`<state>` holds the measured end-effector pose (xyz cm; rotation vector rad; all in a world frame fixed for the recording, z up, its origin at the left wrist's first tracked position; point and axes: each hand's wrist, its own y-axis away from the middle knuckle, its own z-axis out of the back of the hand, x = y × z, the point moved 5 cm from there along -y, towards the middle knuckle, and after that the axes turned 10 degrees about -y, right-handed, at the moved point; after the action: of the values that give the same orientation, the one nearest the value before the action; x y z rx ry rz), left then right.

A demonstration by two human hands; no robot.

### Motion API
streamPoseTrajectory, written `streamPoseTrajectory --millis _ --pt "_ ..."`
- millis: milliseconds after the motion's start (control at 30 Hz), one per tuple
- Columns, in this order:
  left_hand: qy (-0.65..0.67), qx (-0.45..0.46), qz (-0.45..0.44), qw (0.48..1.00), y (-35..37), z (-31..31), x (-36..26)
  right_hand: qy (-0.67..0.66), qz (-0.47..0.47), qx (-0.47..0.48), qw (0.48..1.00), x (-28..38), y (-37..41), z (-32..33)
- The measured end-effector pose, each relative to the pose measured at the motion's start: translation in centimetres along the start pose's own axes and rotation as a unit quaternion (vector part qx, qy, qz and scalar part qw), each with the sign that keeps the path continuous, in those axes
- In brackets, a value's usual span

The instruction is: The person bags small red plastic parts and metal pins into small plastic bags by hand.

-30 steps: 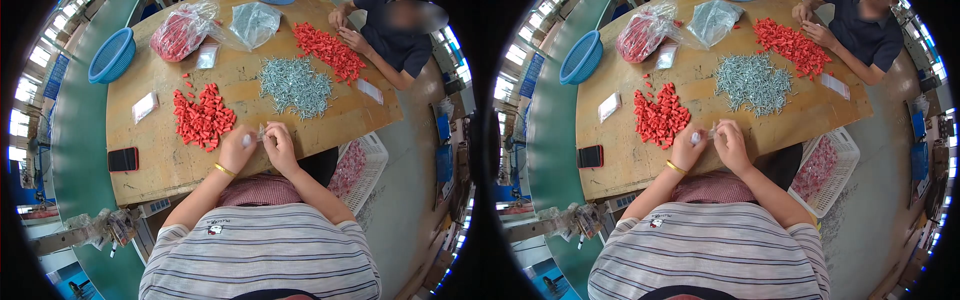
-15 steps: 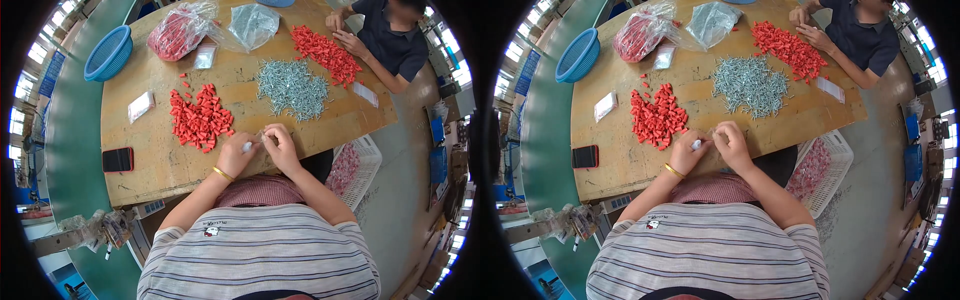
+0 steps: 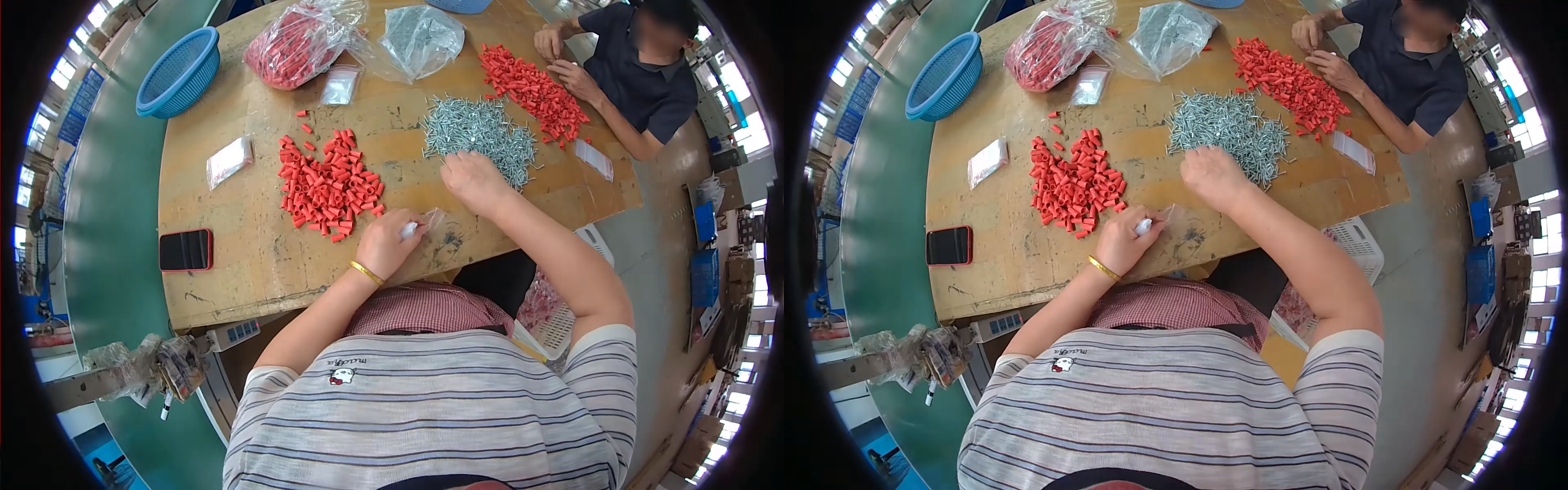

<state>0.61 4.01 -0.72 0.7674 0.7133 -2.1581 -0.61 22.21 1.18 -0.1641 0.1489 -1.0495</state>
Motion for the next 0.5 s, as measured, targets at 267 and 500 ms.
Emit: streamPoseTrajectory --millis 267,500 --pt "-0.031 -0.011 -0.001 0.999 -0.4 0.2 0.6 -0.444 -0.225 -0.034 0.867 -0.3 1.2 2.1" --pt "-0.086 0.009 -0.047 0.995 -1.2 1.2 -1.8 -0.518 -0.17 -0.141 0.826 3.0 3.1 2.6"
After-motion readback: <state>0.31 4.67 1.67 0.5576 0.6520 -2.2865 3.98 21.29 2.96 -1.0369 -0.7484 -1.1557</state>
